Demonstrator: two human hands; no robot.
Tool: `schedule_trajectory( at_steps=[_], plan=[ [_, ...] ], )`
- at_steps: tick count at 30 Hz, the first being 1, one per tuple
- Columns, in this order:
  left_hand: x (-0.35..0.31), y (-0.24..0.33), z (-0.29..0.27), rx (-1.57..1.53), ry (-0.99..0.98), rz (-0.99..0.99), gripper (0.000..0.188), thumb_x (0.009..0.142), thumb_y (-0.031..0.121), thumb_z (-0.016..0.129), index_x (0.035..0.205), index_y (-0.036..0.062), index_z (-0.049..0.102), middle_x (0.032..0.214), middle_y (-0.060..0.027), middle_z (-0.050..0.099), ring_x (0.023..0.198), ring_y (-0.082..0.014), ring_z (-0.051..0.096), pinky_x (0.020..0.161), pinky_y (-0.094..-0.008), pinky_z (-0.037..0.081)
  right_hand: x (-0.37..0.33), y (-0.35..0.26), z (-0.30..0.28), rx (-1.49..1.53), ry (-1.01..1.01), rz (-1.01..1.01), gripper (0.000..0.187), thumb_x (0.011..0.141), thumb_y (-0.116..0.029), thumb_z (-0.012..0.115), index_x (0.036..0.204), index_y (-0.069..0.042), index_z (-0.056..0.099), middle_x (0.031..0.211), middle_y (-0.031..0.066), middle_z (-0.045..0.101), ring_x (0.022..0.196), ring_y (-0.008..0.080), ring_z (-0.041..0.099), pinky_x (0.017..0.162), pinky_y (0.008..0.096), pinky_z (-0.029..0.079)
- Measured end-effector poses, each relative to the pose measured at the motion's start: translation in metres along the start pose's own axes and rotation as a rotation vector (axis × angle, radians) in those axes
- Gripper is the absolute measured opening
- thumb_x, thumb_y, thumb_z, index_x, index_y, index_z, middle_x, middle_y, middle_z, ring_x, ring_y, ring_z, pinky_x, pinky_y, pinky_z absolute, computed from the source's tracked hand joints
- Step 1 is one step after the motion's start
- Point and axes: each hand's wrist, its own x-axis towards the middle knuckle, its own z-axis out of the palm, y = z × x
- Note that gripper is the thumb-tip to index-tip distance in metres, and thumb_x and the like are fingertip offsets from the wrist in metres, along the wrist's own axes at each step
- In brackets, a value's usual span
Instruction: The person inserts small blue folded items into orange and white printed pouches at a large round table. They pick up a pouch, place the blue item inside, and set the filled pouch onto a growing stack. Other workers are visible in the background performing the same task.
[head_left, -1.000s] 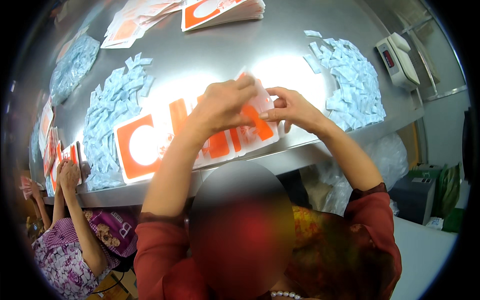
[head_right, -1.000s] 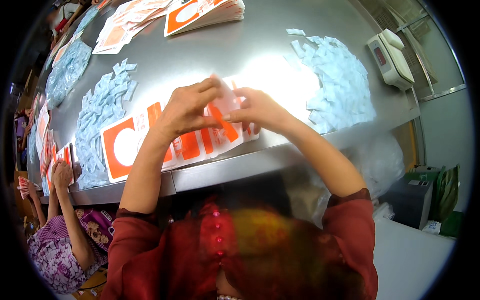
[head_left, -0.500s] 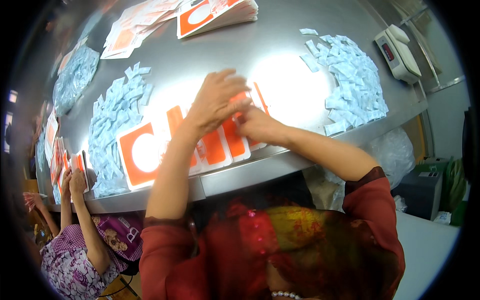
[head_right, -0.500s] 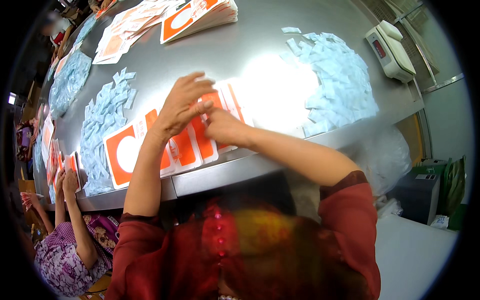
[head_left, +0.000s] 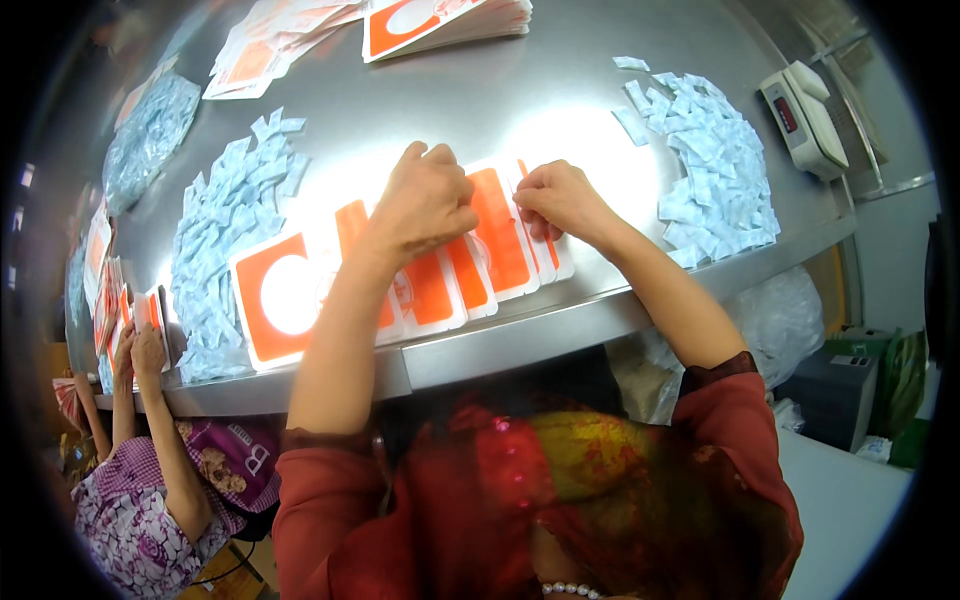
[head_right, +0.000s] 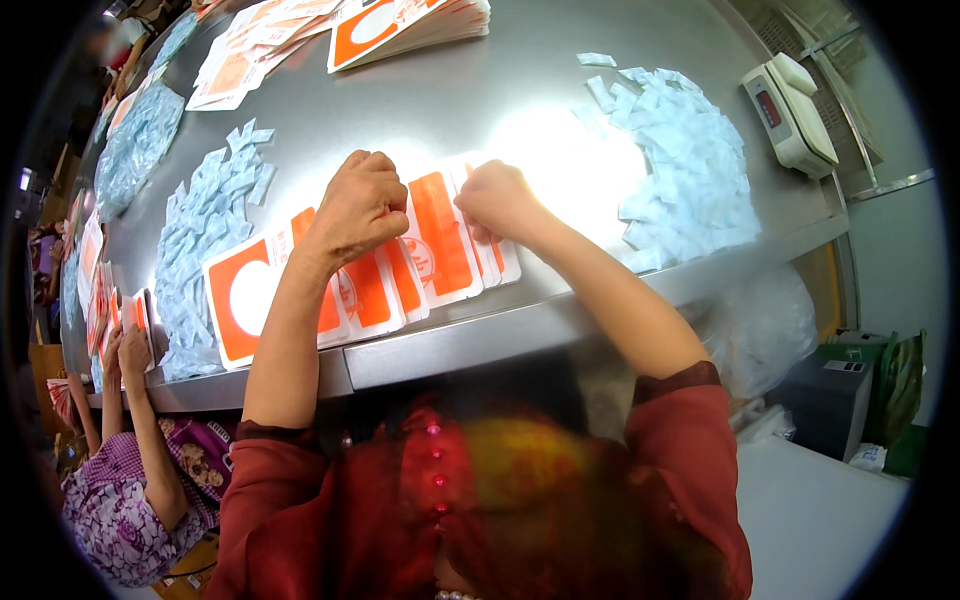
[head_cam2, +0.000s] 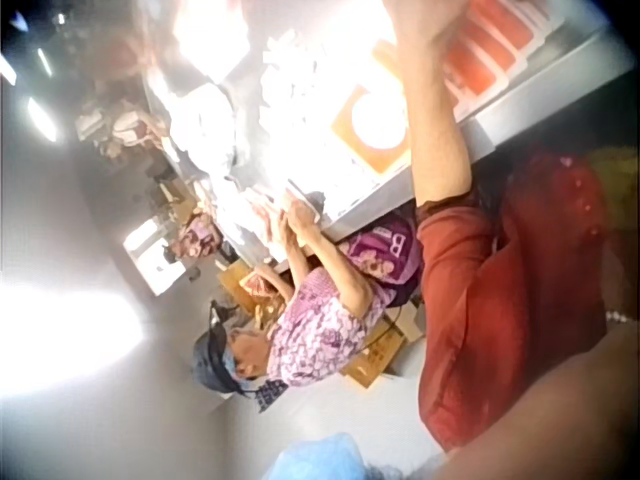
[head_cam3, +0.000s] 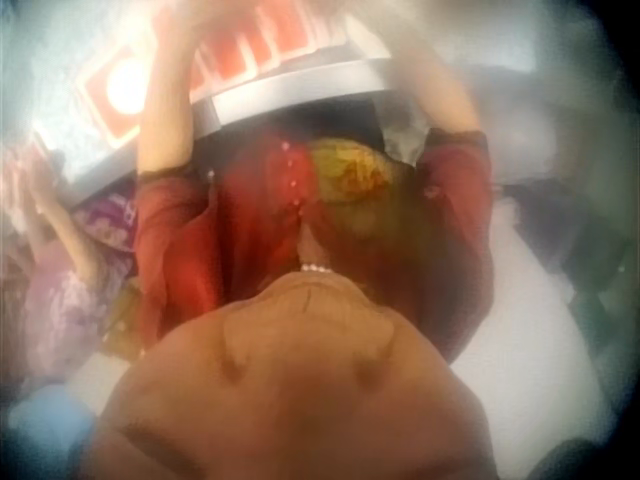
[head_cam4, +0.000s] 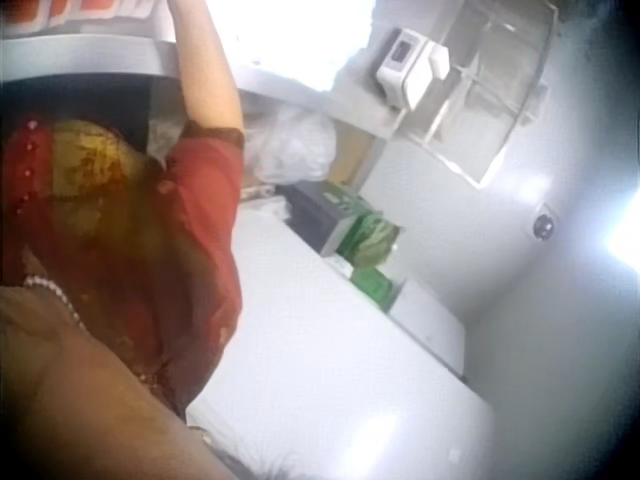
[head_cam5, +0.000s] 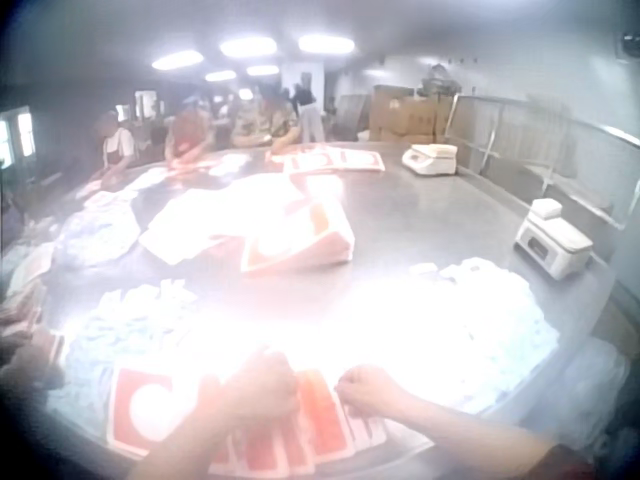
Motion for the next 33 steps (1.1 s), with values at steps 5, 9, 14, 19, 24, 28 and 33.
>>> schedule_trajectory(
  at_steps=[5,9,14,19,24,28,33],
  plan=[
    [-0.003,-0.002,-0.003,-0.096,0.039,-0.045,0.019,0.058,0.018,0.054,0.059,-0.0002,0.056,0.068,-0.0103,0.054,0.079,-0.0265,0.047,0.07,-0.0356,0.043,0.004,0.015,0.004,0.381,-0.108,-0.016,0.019,0.082,-0.014,0.058,0.07,0.001,0.061,0.057,0.005,0.057,0.044,0.0091,0.054,0.036,0.0208,0.038],
    [-0.002,0.0,-0.005,-0.114,0.031,-0.088,0.019,0.058,0.019,0.054,0.059,-0.0001,0.056,0.071,-0.0115,0.055,0.079,-0.0266,0.048,0.07,-0.0356,0.043,0.003,0.015,0.012,0.295,-0.242,0.0,0.018,0.08,-0.013,0.06,0.067,-0.001,0.059,0.052,0.0041,0.054,0.04,0.0079,0.05,0.033,0.0198,0.033],
    [-0.004,-0.004,-0.004,-0.123,0.077,-0.068,0.019,0.057,0.019,0.055,0.062,0.0004,0.056,0.071,-0.0112,0.054,0.076,-0.0267,0.048,0.069,-0.0352,0.042,-0.003,0.012,0.013,0.234,-0.154,-0.048,0.018,0.08,-0.012,0.065,0.066,-0.002,0.06,0.054,0.0017,0.054,0.043,0.0069,0.048,0.039,0.0206,0.033],
    [0.0,0.0,0.0,-0.232,0.277,0.089,0.032,0.056,0.014,0.057,0.087,0.0054,0.061,0.092,-0.0101,0.059,0.076,-0.0263,0.052,0.07,-0.0362,0.045,-0.008,0.012,0.01,0.232,0.003,-0.187,0.014,0.079,-0.012,0.07,0.074,0.0,0.065,0.062,0.0013,0.06,0.053,0.0046,0.05,0.047,0.0206,0.037],
    [0.002,0.011,0.004,-0.123,0.312,0.183,0.04,0.056,0.005,0.063,0.096,0.0109,0.061,0.11,-0.0064,0.057,0.076,-0.0246,0.054,0.07,-0.0339,0.048,-0.008,0.014,0.013,0.357,0.04,-0.234,0.023,0.071,-0.014,0.073,0.063,0.003,0.06,0.059,0.0024,0.054,0.056,0.008,0.05,0.05,0.0271,0.039],
    [0.002,0.014,0.01,-0.012,0.279,0.23,0.033,0.056,0.003,0.07,0.086,0.0101,0.059,0.108,-0.0035,0.057,0.075,-0.0227,0.054,0.068,-0.0333,0.048,0.001,0.024,0.018,0.345,0.016,-0.349,0.014,0.08,-0.013,0.071,0.075,0.0,0.066,0.063,0.0006,0.06,0.053,0.0037,0.05,0.046,0.0194,0.036],
    [0.0,0.013,0.01,0.024,0.256,0.223,0.027,0.057,0.001,0.072,0.075,0.0087,0.054,0.098,-0.001,0.058,0.075,-0.0217,0.055,0.066,-0.0333,0.047,-0.004,0.012,0.003,0.425,-0.156,-0.131,0.019,0.076,-0.017,0.07,0.067,-0.003,0.061,0.058,-0.0008,0.051,0.049,0.0057,0.043,0.043,0.0219,0.032]
  ],
)
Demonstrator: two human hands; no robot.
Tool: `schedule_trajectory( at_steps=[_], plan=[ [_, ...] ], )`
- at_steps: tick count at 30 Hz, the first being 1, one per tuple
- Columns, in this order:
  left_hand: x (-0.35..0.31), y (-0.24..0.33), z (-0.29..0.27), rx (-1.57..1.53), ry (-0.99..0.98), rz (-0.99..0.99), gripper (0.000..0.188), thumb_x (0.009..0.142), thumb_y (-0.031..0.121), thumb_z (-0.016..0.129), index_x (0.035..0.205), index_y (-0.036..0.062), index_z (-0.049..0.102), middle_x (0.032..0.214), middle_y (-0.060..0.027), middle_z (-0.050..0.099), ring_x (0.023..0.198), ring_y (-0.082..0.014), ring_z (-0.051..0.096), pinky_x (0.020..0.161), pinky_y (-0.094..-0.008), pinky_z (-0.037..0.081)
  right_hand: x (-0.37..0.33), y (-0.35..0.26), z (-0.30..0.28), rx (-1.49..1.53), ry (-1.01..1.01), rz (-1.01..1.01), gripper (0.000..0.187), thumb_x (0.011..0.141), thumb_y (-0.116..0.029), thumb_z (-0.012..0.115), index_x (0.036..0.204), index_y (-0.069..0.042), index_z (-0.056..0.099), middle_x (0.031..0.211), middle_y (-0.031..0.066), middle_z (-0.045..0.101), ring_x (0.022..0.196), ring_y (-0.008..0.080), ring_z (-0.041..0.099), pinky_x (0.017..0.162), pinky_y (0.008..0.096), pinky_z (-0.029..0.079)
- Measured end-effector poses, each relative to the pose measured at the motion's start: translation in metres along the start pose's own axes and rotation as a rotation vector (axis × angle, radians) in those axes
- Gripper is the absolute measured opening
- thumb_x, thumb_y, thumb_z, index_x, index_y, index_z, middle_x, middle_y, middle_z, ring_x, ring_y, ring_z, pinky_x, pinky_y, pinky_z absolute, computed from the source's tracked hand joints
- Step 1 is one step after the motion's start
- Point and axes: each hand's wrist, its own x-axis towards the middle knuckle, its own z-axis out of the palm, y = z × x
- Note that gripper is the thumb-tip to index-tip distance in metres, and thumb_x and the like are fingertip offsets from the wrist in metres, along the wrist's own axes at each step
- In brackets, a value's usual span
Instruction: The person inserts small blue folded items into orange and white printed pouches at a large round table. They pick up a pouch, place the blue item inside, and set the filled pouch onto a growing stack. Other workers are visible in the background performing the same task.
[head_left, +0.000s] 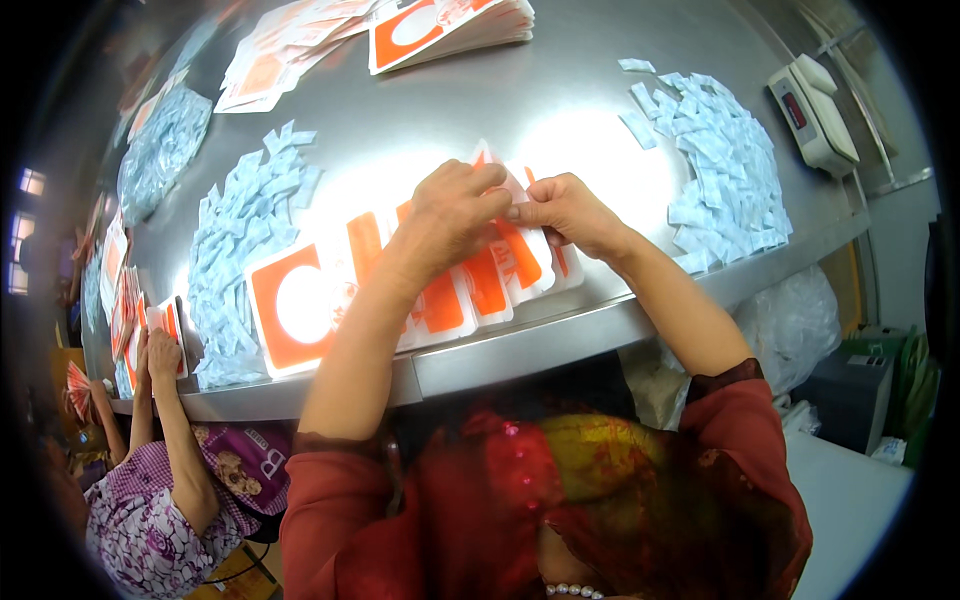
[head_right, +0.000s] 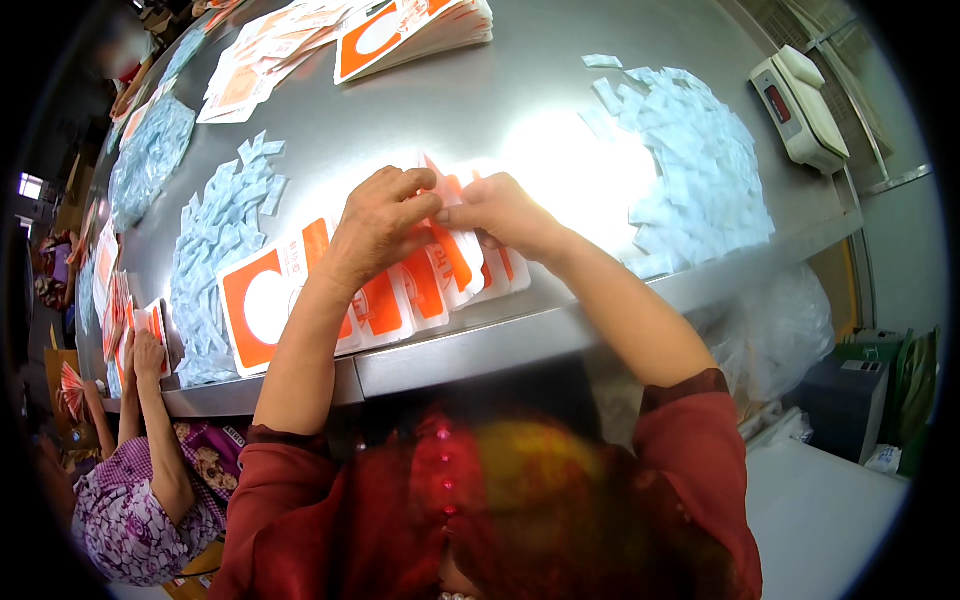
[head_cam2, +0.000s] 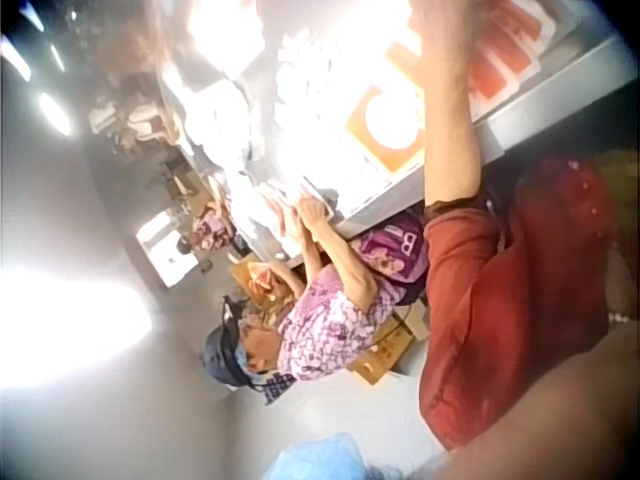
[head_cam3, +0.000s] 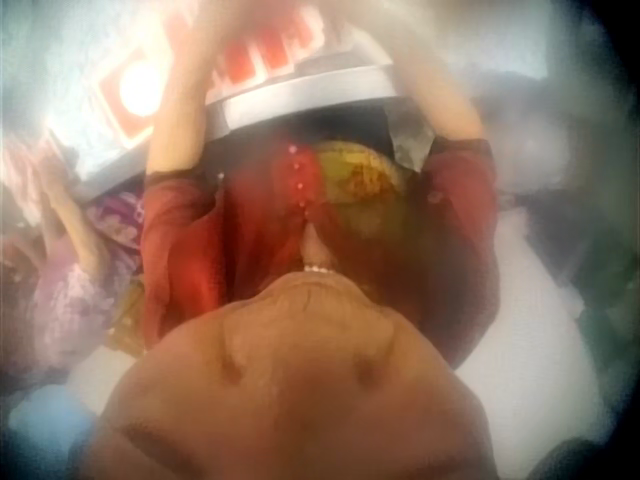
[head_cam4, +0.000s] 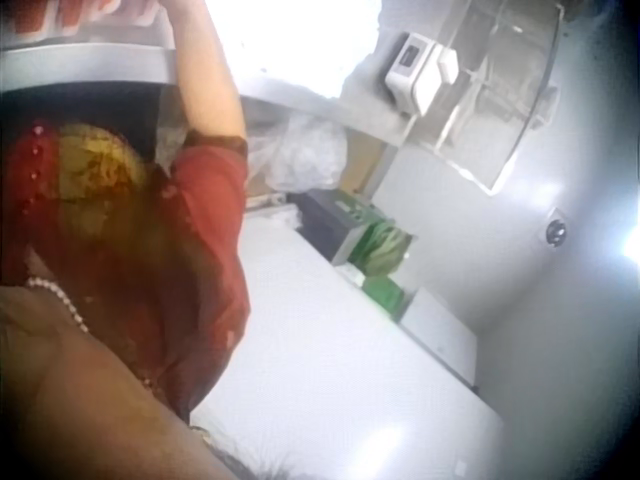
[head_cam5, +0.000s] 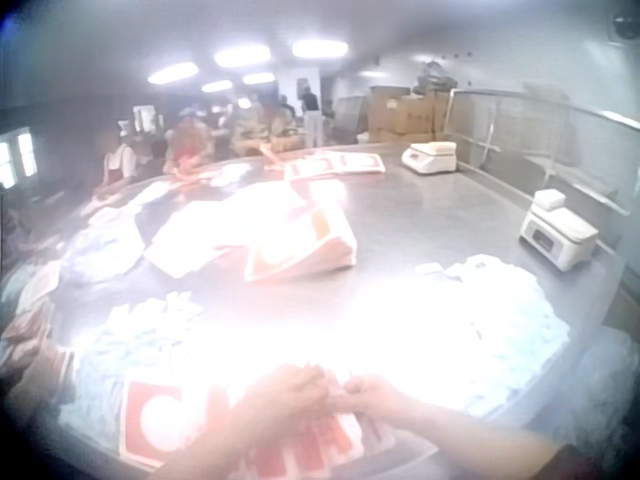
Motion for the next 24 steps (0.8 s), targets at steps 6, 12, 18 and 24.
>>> schedule_trajectory(
  at_steps=[6,12,18,24],
  plan=[
    [-0.001,-0.004,0.006,0.051,0.014,0.051,0.022,0.061,0.002,0.07,0.073,0.0074,0.052,0.088,-0.0005,0.06,0.073,-0.0209,0.055,0.066,-0.0332,0.047,0.006,0.003,-0.01,-0.07,0.041,0.02,0.019,0.078,-0.015,0.066,0.064,-0.006,0.059,0.056,-0.0028,0.051,0.045,0.0041,0.041,0.041,0.0187,0.032],
    [0.001,0.002,0.011,0.096,-0.083,0.038,0.022,0.063,0.01,0.073,0.073,0.0073,0.054,0.079,-0.0013,0.057,0.074,-0.0211,0.054,0.071,-0.0325,0.045,0.002,0.004,-0.003,-0.331,0.111,-0.049,0.021,0.068,-0.017,0.061,0.06,0.002,0.058,0.057,0.0087,0.056,0.053,0.0158,0.055,0.051,0.0292,0.044],
    [0.003,0.004,0.014,0.081,-0.19,-0.001,0.024,0.061,0.016,0.076,0.077,0.0093,0.06,0.075,-0.0022,0.057,0.077,-0.0211,0.054,0.076,-0.0338,0.043,0.001,-0.001,0.004,-0.678,0.044,0.057,0.021,0.074,-0.018,0.058,0.07,0.003,0.063,0.061,0.0116,0.059,0.055,0.0202,0.055,0.054,0.0332,0.045],
    [0.002,0.007,0.009,0.135,-0.243,-0.048,0.025,0.062,0.017,0.077,0.08,0.0103,0.062,0.078,-0.0017,0.059,0.078,-0.0202,0.055,0.077,-0.0333,0.042,0.011,0.014,0.003,-0.898,0.2,-0.118,0.023,0.074,-0.02,0.058,0.068,0.003,0.062,0.063,0.0171,0.06,0.057,0.0269,0.057,0.057,0.0386,0.045]
  ],
)
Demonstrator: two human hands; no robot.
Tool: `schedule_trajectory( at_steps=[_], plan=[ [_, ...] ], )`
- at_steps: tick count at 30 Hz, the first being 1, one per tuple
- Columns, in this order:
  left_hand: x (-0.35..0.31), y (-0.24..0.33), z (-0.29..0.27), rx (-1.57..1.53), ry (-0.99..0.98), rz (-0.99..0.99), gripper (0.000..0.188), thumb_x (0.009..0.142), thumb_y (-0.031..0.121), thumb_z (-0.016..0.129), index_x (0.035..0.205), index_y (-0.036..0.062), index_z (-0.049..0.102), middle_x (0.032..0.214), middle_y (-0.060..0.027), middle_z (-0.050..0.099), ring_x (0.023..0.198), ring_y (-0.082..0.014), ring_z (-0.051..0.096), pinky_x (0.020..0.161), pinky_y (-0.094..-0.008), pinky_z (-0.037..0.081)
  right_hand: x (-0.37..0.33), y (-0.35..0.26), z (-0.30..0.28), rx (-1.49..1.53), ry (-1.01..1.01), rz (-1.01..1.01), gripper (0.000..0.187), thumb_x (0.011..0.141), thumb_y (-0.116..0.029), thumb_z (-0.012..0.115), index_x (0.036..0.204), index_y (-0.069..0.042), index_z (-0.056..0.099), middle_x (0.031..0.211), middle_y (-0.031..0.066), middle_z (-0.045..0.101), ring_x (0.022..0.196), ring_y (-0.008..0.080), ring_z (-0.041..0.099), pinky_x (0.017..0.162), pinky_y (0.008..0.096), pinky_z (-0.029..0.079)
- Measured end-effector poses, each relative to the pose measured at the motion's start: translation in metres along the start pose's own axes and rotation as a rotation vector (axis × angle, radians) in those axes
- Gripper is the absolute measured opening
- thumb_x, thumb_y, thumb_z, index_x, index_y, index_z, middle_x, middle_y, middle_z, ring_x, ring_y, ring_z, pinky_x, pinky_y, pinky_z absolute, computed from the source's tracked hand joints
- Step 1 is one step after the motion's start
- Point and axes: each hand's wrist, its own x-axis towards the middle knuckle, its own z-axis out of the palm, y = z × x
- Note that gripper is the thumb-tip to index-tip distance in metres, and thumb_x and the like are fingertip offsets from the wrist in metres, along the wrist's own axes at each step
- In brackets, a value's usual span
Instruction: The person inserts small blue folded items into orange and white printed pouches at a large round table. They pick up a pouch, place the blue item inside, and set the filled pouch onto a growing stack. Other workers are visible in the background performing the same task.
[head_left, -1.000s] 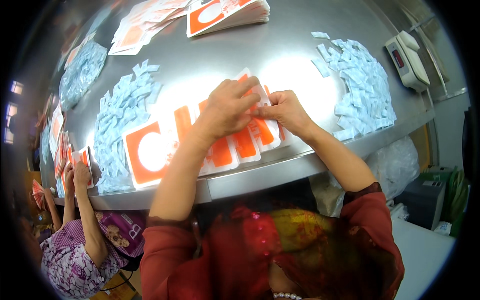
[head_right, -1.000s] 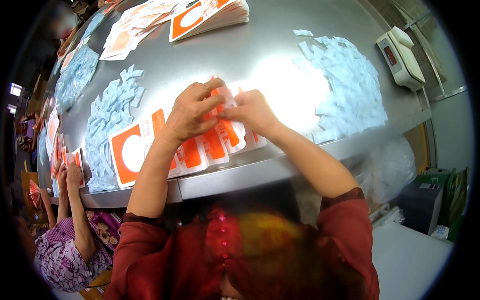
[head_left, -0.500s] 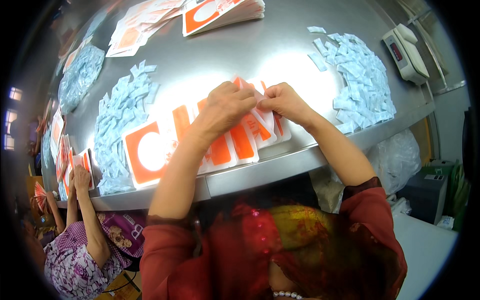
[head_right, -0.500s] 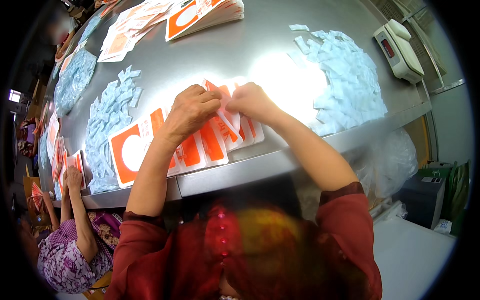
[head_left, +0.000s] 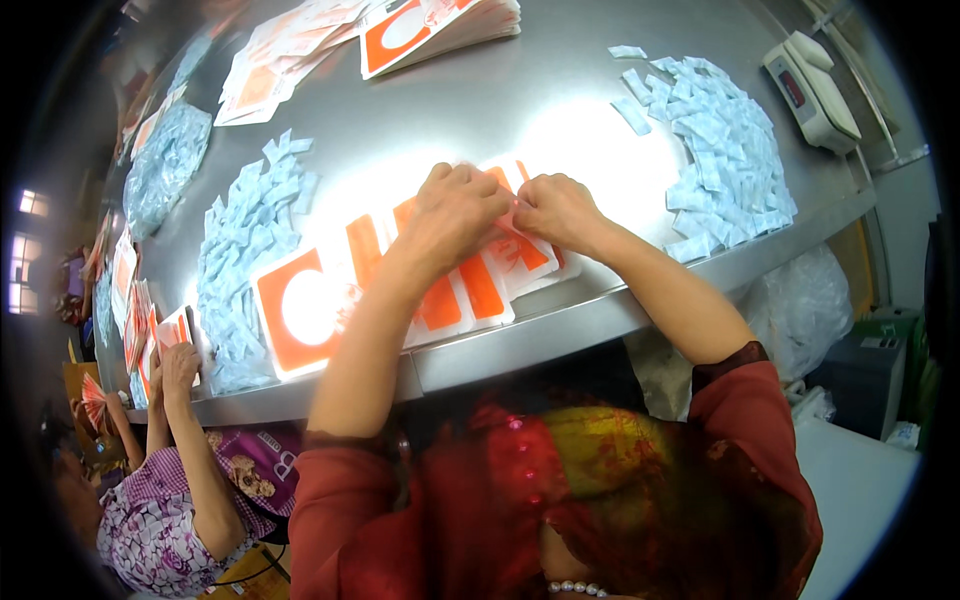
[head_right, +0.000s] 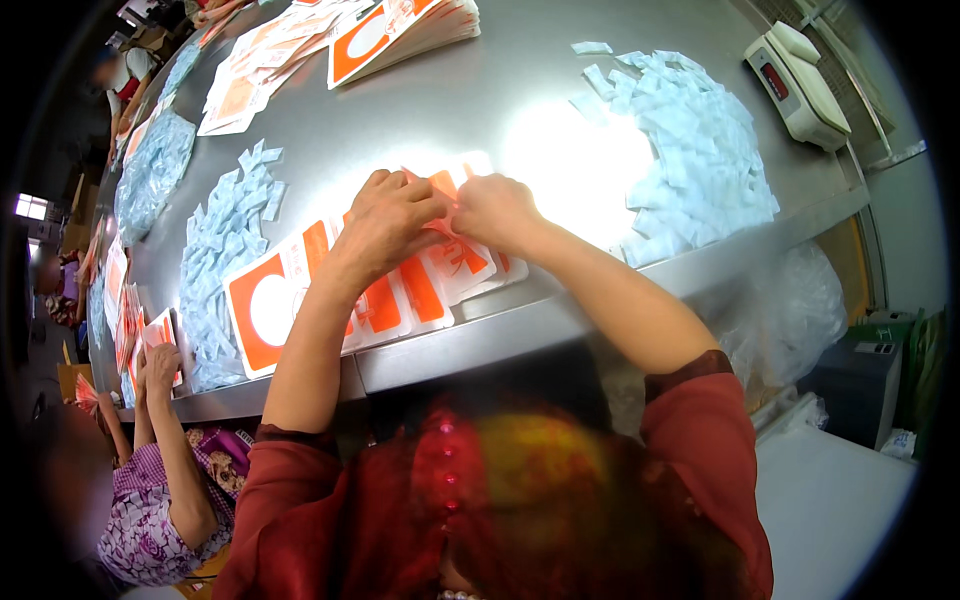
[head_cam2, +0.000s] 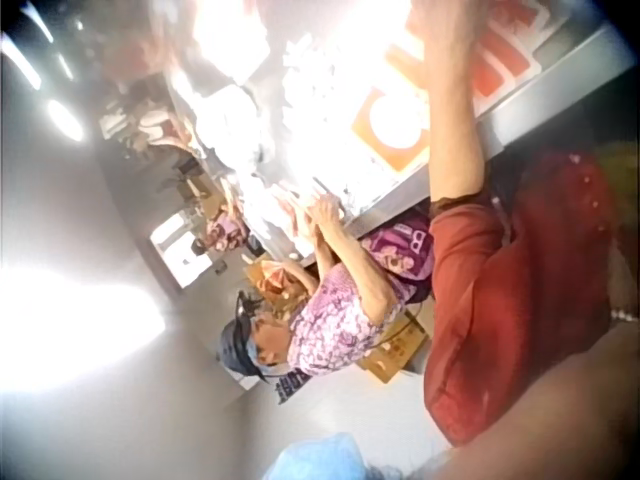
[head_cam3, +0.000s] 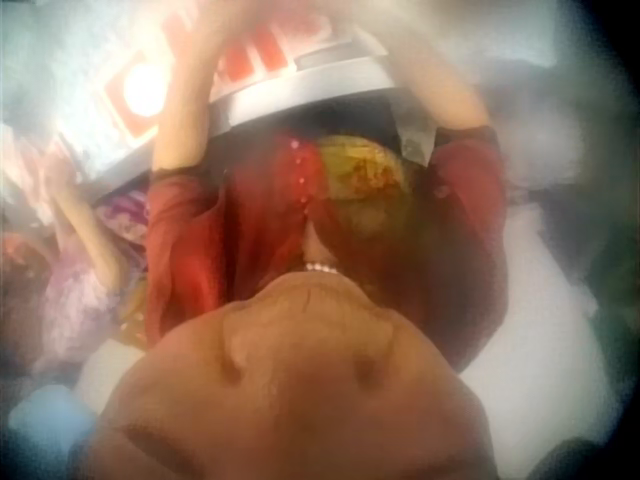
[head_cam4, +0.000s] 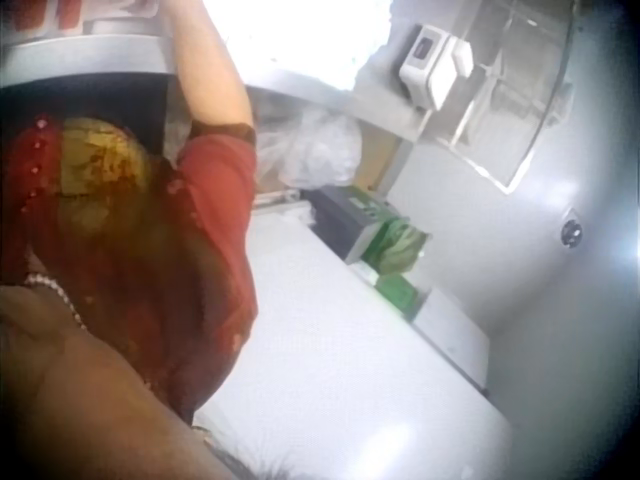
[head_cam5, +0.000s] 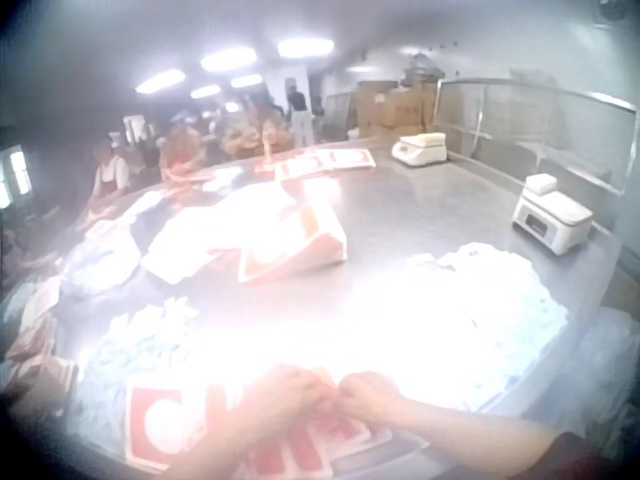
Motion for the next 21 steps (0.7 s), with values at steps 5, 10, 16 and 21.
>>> schedule_trajectory(
  at_steps=[5,10,16,21],
  plan=[
    [0.005,0.004,0.002,-0.075,-0.074,-0.044,0.028,0.062,0.021,0.078,0.085,0.0106,0.064,0.081,-0.0009,0.061,0.077,-0.0197,0.054,0.077,-0.0334,0.039,0.0,0.003,0.002,0.225,-0.002,0.0,0.026,0.076,-0.021,0.058,0.067,0.002,0.06,0.062,0.0155,0.06,0.057,0.0274,0.056,0.057,0.0392,0.045],
    [-0.004,-0.015,-0.007,-0.269,-0.031,0.029,0.034,0.062,0.023,0.079,0.065,0.0059,0.05,0.067,-0.0065,0.051,0.066,-0.0257,0.048,0.073,-0.0351,0.04,0.003,0.004,0.003,-0.003,-0.004,0.038,0.025,0.073,-0.023,0.062,0.068,0.001,0.062,0.062,0.0142,0.06,0.058,0.0248,0.056,0.058,0.0375,0.045],
    [-0.005,-0.016,-0.013,-0.324,0.012,0.068,0.047,0.06,0.023,0.08,0.058,0.0037,0.037,0.061,-0.0096,0.042,0.063,-0.0283,0.044,0.067,-0.0368,0.04,0.007,0.014,-0.002,0.026,0.049,0.106,0.025,0.066,-0.025,0.068,0.069,0.0,0.064,0.062,0.0129,0.061,0.057,0.0236,0.059,0.057,0.0347,0.047],
    [-0.01,-0.018,-0.021,-0.346,0.037,0.036,0.045,0.061,0.018,0.08,0.058,0.0025,0.038,0.063,-0.0101,0.042,0.064,-0.0276,0.043,0.061,-0.0383,0.038,0.016,0.028,-0.054,0.391,-0.077,0.157,0.035,0.074,-0.037,0.07,0.078,-0.003,0.066,0.068,0.0063,0.063,0.055,0.0121,0.059,0.043,0.024,0.038]
  ],
)
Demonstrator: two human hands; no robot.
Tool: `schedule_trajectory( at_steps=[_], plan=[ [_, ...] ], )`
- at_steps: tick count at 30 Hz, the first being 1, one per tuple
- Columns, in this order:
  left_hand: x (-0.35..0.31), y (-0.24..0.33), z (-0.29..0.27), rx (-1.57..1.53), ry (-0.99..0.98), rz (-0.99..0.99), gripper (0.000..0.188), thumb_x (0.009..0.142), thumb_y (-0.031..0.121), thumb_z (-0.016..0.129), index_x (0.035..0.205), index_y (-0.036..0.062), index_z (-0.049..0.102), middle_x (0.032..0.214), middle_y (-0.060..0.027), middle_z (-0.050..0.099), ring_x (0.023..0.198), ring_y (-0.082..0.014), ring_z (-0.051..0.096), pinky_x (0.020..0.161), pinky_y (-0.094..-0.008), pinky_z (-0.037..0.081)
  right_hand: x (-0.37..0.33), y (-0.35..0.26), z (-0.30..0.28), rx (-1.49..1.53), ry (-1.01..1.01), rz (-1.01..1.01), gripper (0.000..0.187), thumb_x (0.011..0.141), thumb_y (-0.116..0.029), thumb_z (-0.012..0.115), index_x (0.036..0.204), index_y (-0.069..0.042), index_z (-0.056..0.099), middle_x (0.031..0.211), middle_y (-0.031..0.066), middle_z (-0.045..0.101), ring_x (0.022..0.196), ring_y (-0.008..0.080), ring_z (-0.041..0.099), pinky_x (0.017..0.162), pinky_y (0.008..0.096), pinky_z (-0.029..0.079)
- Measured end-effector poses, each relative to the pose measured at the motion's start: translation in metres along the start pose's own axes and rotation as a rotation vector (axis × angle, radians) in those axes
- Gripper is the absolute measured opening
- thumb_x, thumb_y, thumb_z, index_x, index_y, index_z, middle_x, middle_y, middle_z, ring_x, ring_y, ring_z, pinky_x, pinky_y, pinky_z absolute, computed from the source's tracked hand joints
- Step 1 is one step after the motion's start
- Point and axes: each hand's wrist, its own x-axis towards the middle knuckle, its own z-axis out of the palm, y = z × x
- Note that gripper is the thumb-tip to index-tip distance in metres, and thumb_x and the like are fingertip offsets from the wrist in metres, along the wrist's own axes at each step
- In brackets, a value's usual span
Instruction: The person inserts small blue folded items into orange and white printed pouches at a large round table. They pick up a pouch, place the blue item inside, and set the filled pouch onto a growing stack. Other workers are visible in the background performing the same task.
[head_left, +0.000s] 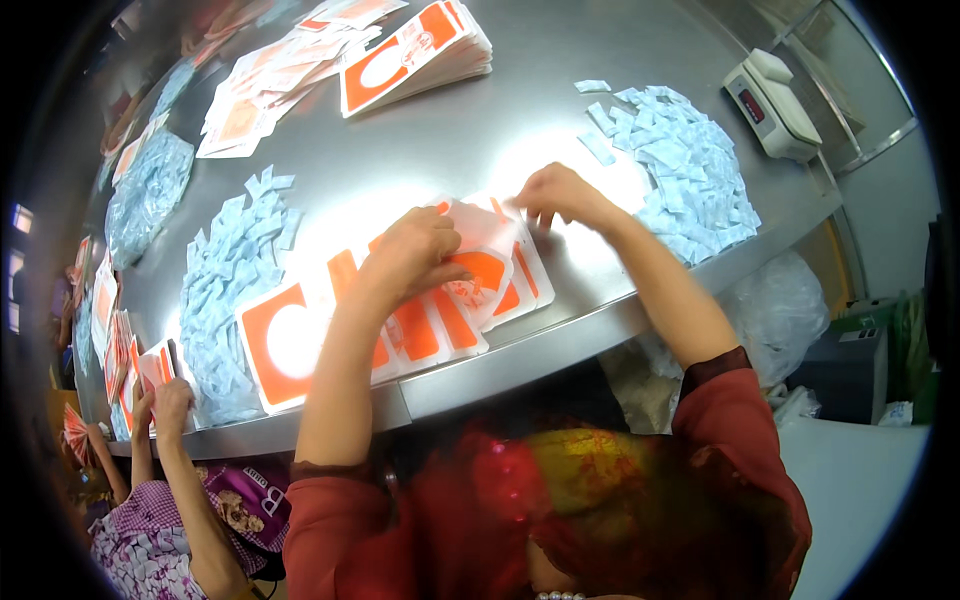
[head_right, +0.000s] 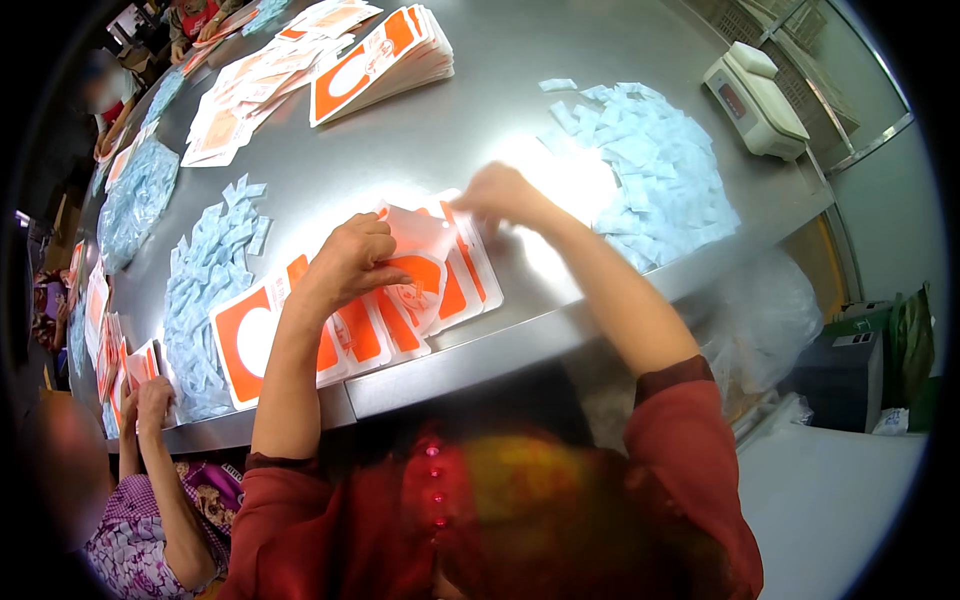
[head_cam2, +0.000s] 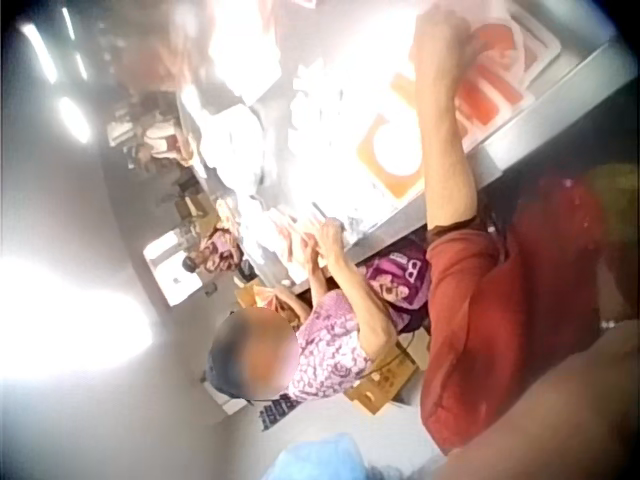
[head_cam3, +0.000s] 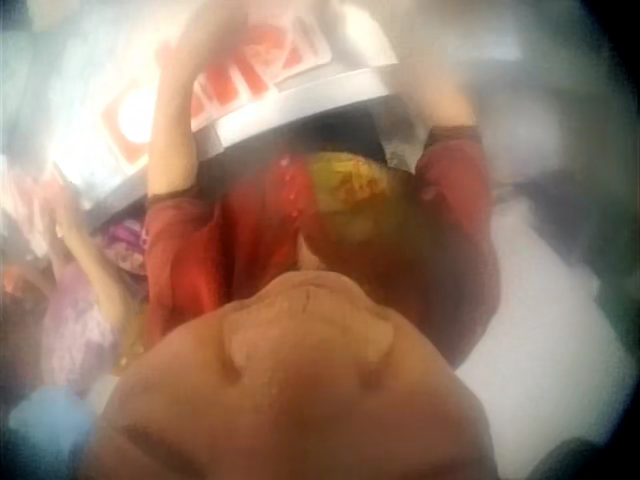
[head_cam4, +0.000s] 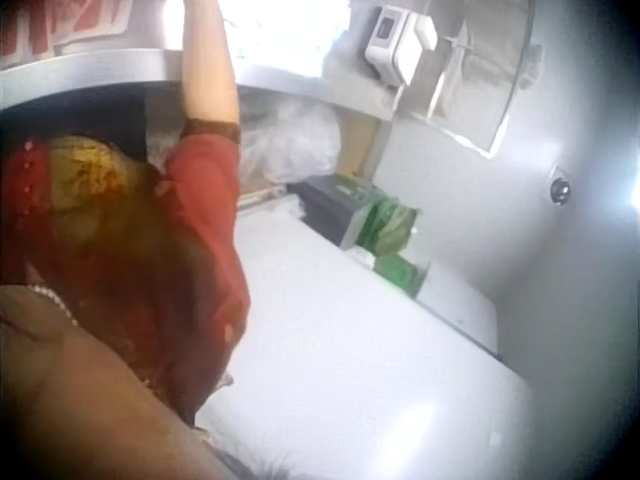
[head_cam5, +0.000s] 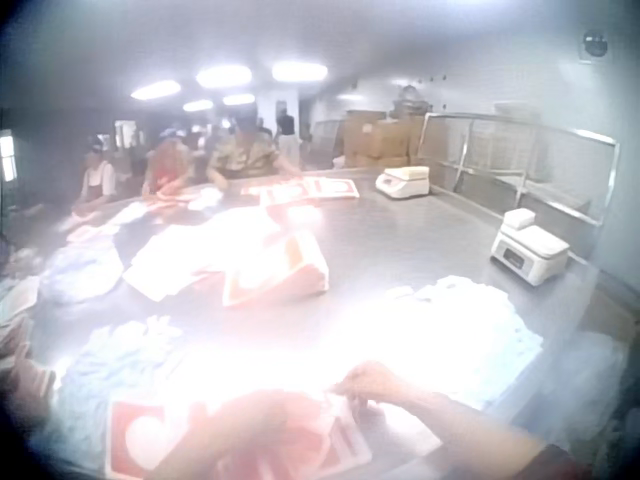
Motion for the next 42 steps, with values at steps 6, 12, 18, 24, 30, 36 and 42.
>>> schedule_trajectory(
  at_steps=[6,12,18,24,30,36,42],
  plan=[
    [0.0,-0.002,0.004,-0.049,0.011,0.006,0.042,0.062,0.016,0.078,0.058,0.001,0.039,0.064,-0.0107,0.042,0.064,-0.0277,0.043,0.059,-0.0387,0.038,0.045,0.056,-0.065,-1.017,0.587,0.03,0.026,0.079,-0.012,0.053,0.103,-0.005,0.06,0.093,0.0182,0.065,0.085,0.0347,0.063,0.07,0.0445,0.049],
    [-0.003,-0.004,0.005,-0.053,-0.018,-0.041,0.04,0.063,0.016,0.078,0.059,0.0002,0.041,0.065,-0.011,0.044,0.066,-0.028,0.045,0.061,-0.0394,0.039,0.039,0.047,-0.052,-0.352,0.478,-0.016,0.028,0.076,-0.006,0.056,0.103,0.001,0.059,0.082,0.014,0.064,0.069,0.0231,0.063,0.056,0.0322,0.049],
    [0.001,-0.004,0.006,-0.057,0.003,-0.011,0.042,0.06,0.017,0.08,0.059,0.0003,0.042,0.065,-0.0107,0.045,0.066,-0.0278,0.046,0.059,-0.0392,0.04,-0.025,-0.031,0.009,0.247,0.122,-0.385,0.031,0.077,-0.01,0.066,0.105,0.004,0.061,0.08,0.0079,0.064,0.069,0.0126,0.062,0.057,0.0232,0.049],
    [0.001,-0.003,0.004,-0.021,0.029,0.004,0.044,0.058,0.018,0.081,0.058,0.0013,0.04,0.064,-0.0102,0.044,0.065,-0.0278,0.046,0.059,-0.0389,0.04,-0.034,-0.04,0.031,0.003,0.318,-0.378,0.023,0.079,-0.013,0.067,0.095,0.003,0.064,0.081,0.0084,0.066,0.073,0.0124,0.061,0.066,0.0252,0.05],
    [0.002,-0.004,0.005,-0.039,0.039,0.022,0.043,0.059,0.023,0.08,0.059,0.0028,0.042,0.065,-0.01,0.044,0.065,-0.028,0.045,0.059,-0.0385,0.038,-0.029,-0.031,0.039,-0.127,0.243,-0.349,0.023,0.078,-0.013,0.068,0.095,0.001,0.064,0.082,0.0079,0.065,0.073,0.013,0.059,0.067,0.0255,0.049],
    [-0.003,-0.01,0.009,-0.028,0.145,0.082,0.041,0.059,0.031,0.079,0.063,0.0057,0.046,0.069,-0.0096,0.049,0.07,-0.0301,0.049,0.062,-0.0396,0.04,-0.014,-0.009,0.044,-0.018,0.046,-0.149,0.033,0.075,-0.022,0.067,0.094,0.004,0.063,0.077,0.0054,0.063,0.069,0.0124,0.058,0.063,0.0278,0.048],
    [0.002,-0.008,0.027,0.073,0.099,0.063,0.037,0.052,0.034,0.08,0.072,0.0074,0.061,0.078,-0.0066,0.06,0.082,-0.0262,0.055,0.075,-0.0374,0.04,-0.007,0.004,0.059,0.032,-0.059,-0.149,0.015,0.074,-0.004,0.056,0.083,0.004,0.066,0.074,0.0043,0.064,0.066,0.0103,0.058,0.058,0.0254,0.048]
  ],
)
